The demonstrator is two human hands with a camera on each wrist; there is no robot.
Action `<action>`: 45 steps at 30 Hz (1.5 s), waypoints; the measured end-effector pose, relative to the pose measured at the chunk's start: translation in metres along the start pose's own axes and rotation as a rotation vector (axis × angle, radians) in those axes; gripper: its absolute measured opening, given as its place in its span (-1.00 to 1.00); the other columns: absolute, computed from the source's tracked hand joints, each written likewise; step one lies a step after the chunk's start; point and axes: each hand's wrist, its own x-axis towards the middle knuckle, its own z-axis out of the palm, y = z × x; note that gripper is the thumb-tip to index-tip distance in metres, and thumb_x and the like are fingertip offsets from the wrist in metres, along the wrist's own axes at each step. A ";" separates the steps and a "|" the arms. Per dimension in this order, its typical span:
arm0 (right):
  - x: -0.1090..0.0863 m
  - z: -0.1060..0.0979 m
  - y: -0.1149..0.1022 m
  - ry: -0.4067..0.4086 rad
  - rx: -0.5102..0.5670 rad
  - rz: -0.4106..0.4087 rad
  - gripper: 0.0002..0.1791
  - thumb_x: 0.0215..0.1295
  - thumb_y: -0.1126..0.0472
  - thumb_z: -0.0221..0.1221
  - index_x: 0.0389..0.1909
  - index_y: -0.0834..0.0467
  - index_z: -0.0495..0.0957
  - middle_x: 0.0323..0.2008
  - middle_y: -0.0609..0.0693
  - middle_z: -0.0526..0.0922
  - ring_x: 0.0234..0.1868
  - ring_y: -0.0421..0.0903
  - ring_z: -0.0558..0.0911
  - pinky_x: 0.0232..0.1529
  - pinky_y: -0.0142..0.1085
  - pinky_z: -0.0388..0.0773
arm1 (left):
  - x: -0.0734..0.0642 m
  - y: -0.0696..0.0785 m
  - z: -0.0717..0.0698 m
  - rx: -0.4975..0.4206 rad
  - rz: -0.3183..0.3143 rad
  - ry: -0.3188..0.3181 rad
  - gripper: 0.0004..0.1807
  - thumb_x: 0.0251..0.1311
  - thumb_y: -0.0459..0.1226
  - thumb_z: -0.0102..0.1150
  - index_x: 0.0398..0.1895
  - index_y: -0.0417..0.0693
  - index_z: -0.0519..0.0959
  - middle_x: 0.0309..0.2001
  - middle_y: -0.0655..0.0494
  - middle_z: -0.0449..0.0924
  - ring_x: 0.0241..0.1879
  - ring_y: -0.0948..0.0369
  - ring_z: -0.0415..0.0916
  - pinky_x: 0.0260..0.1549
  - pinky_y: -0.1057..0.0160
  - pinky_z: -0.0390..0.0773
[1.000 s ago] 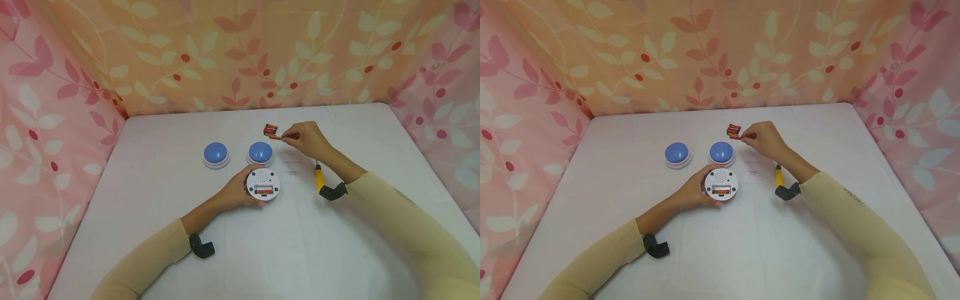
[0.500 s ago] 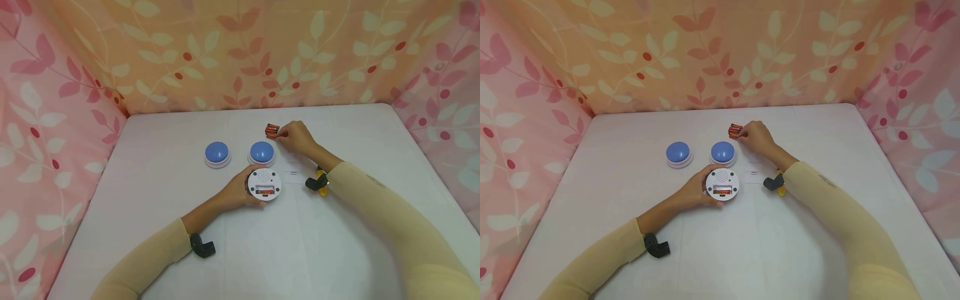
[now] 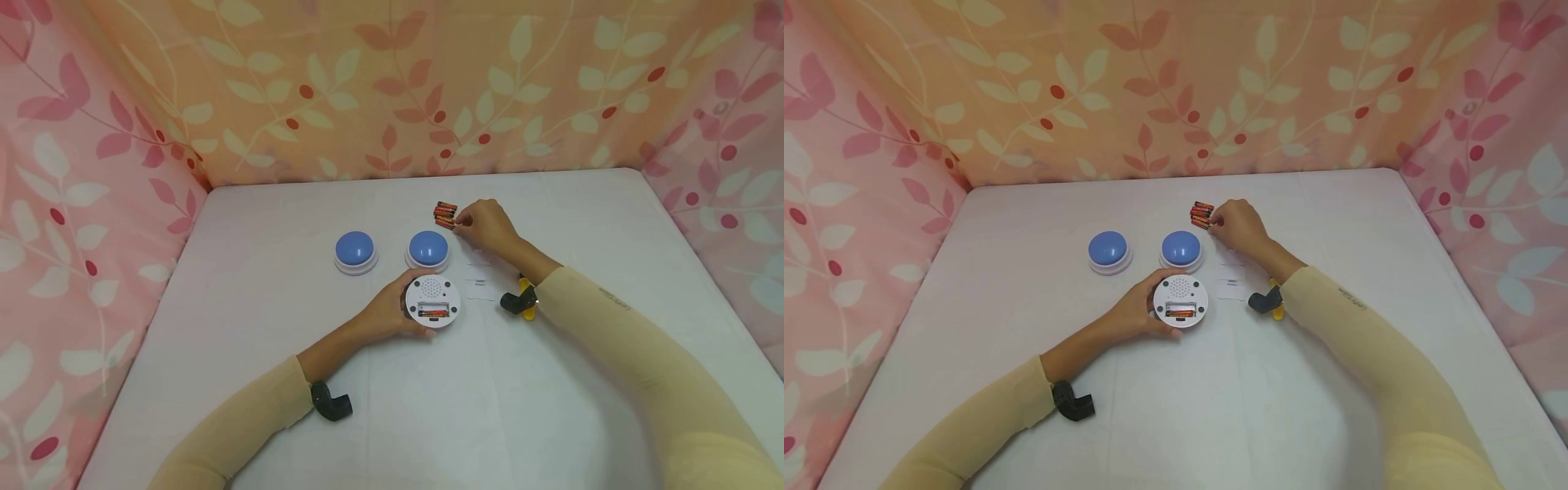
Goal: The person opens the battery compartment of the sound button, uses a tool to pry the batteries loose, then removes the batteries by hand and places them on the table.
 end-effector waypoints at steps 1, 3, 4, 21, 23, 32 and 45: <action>-0.003 -0.003 -0.001 0.009 -0.009 -0.010 -0.80 0.31 0.25 0.35 -0.11 0.26 0.76 -0.25 0.15 0.75 -0.21 0.05 0.57 -0.05 -0.07 0.51 | 0.000 0.000 0.000 0.003 0.001 -0.001 0.18 -0.33 -0.35 0.74 0.47 0.14 0.29 0.28 0.25 0.47 0.27 0.25 0.38 0.37 0.07 0.30; -0.008 -0.010 -0.005 0.028 -0.023 -0.027 -0.79 0.31 0.24 0.35 -0.10 0.25 0.76 -0.29 0.13 0.74 -0.26 0.04 0.56 -0.11 -0.10 0.51 | 0.000 -0.001 0.000 0.007 -0.002 -0.001 0.17 -0.34 -0.35 0.74 0.47 0.15 0.29 0.28 0.26 0.47 0.27 0.26 0.38 0.38 0.08 0.30; -0.012 -0.014 -0.008 0.037 -0.028 -0.034 -0.78 0.31 0.23 0.36 -0.09 0.24 0.76 -0.31 0.12 0.74 -0.27 0.04 0.55 -0.13 -0.11 0.50 | 0.000 -0.001 0.000 0.008 -0.005 -0.003 0.17 -0.33 -0.35 0.74 0.47 0.16 0.29 0.28 0.26 0.47 0.27 0.25 0.38 0.38 0.08 0.30; -0.095 -0.034 -0.058 0.069 0.063 -0.288 -0.79 0.20 0.28 0.45 -0.13 0.17 0.78 -0.40 -0.08 0.72 -0.43 -0.18 0.54 -0.41 -0.36 0.56 | -0.002 -0.003 -0.002 -0.007 -0.028 -0.010 0.17 -0.30 -0.33 0.73 0.48 0.14 0.26 0.29 0.26 0.45 0.28 0.24 0.39 0.31 0.16 0.42; -0.106 -0.028 -0.063 0.064 0.085 -0.332 -0.78 0.16 0.28 0.47 -0.15 0.17 0.78 -0.39 -0.10 0.73 -0.43 -0.22 0.54 -0.42 -0.36 0.58 | -0.002 -0.003 -0.002 -0.011 -0.028 -0.013 0.16 -0.28 -0.33 0.73 0.48 0.15 0.26 0.29 0.25 0.45 0.27 0.23 0.40 0.29 0.17 0.44; -0.139 -0.002 -0.074 -0.018 0.089 -0.435 -0.76 0.13 0.22 0.50 -0.16 0.11 0.79 -0.31 -0.13 0.73 -0.43 -0.24 0.57 -0.45 -0.41 0.57 | -0.001 -0.005 -0.002 0.001 0.011 -0.017 0.15 -0.26 -0.32 0.72 0.49 0.09 0.25 0.32 0.21 0.43 0.27 0.21 0.40 0.27 0.19 0.45; -0.145 0.010 -0.075 -0.041 -0.009 -0.420 -0.78 0.15 0.18 0.49 -0.17 0.10 0.80 -0.29 -0.11 0.70 -0.42 -0.21 0.55 -0.44 -0.47 0.49 | -0.001 -0.005 -0.002 -0.005 0.019 -0.020 0.18 -0.29 -0.39 0.71 0.49 0.07 0.24 0.32 0.23 0.43 0.25 0.24 0.40 0.27 0.18 0.43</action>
